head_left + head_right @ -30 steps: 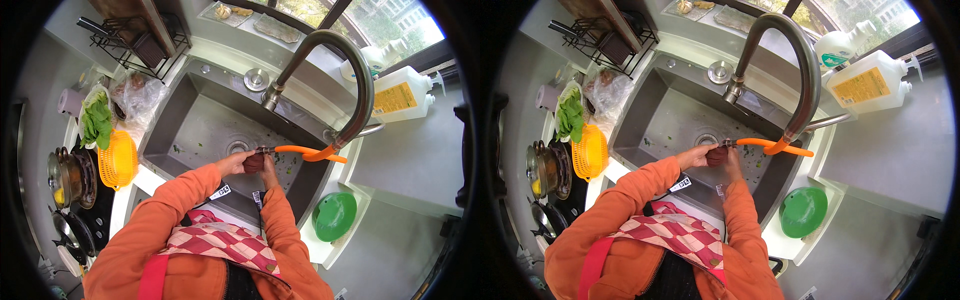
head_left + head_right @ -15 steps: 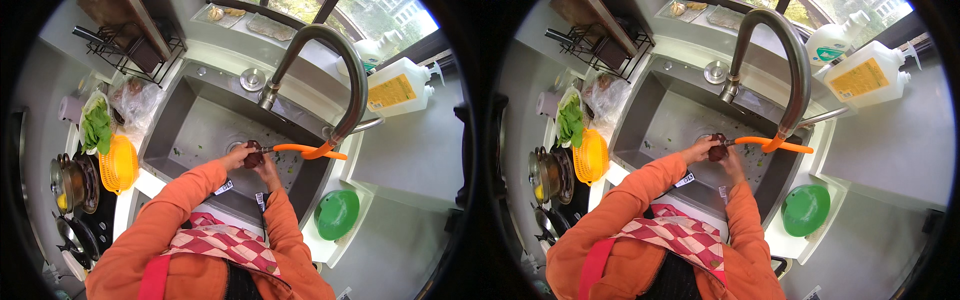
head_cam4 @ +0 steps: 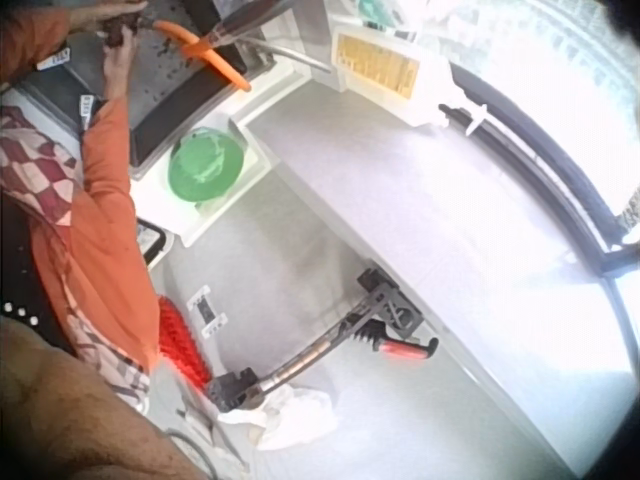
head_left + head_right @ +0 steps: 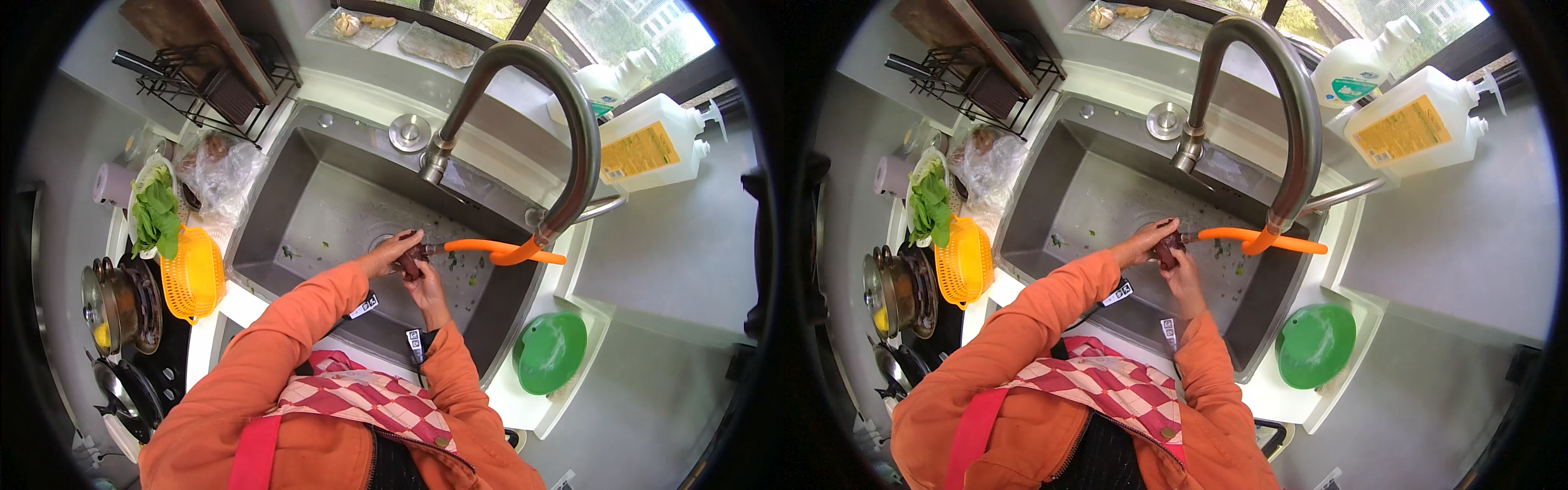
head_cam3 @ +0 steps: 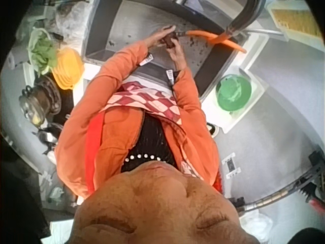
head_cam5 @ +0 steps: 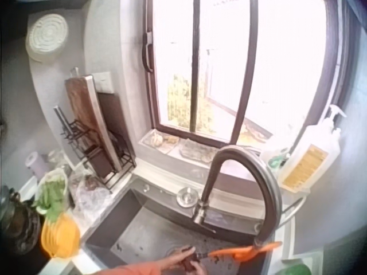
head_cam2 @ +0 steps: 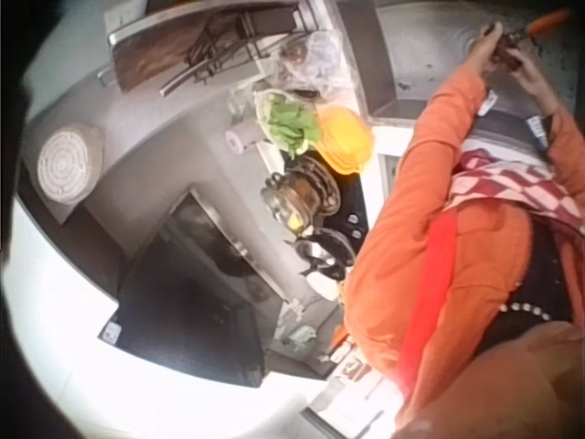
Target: The person assembles a small white kitchen appliance by placing its main body on a countertop, plugging in the power cord, and inserting the inner pot. They then wipe the countertop with a cloth, open a window, and rinse the cloth in a green basin at the sink.
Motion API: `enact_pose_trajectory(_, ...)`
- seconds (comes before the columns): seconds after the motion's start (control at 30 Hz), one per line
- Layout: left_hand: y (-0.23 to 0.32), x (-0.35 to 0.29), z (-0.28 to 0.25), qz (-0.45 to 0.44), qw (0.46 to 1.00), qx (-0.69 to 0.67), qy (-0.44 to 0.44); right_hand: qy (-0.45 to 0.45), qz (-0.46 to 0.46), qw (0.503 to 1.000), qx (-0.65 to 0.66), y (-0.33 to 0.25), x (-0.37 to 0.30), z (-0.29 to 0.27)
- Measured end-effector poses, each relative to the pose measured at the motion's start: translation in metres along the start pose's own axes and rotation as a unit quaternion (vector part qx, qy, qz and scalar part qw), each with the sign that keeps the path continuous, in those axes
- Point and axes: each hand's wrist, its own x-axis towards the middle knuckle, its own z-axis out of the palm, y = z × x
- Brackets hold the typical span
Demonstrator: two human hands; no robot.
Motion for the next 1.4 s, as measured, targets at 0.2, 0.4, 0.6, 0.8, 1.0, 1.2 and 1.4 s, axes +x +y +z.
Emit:
enact_pose_trajectory(0.2,-0.014,0.007,-0.017,0.054,0.997,-0.037,-0.028,0.076,0.040,0.996,-0.035,-0.014,-0.009,-0.021)
enact_pose_trajectory(0.4,-0.048,-0.007,0.016,0.231,0.915,0.328,0.039,0.011,-0.026,0.998,0.064,0.011,0.006,-0.020)
enact_pose_trajectory(0.6,-0.038,-0.043,0.008,0.163,0.906,0.376,-0.104,0.038,-0.001,0.996,0.085,0.015,-0.008,-0.027)
enact_pose_trajectory(0.8,0.000,-0.090,0.003,0.419,0.651,0.631,-0.053,-0.054,0.054,0.986,-0.146,-0.020,-0.037,-0.008)
enact_pose_trajectory(1.0,0.001,-0.103,0.012,0.527,0.454,0.710,-0.114,-0.205,0.213,0.929,-0.223,-0.023,-0.051,0.009)
enact_pose_trajectory(1.2,-0.024,-0.071,-0.010,0.436,0.511,0.738,-0.071,-0.115,0.135,0.805,-0.566,-0.005,-0.042,0.025)
enact_pose_trajectory(1.4,-0.034,-0.058,-0.009,0.196,0.593,0.780,-0.030,0.065,-0.105,0.522,-0.844,0.012,-0.050,0.033)
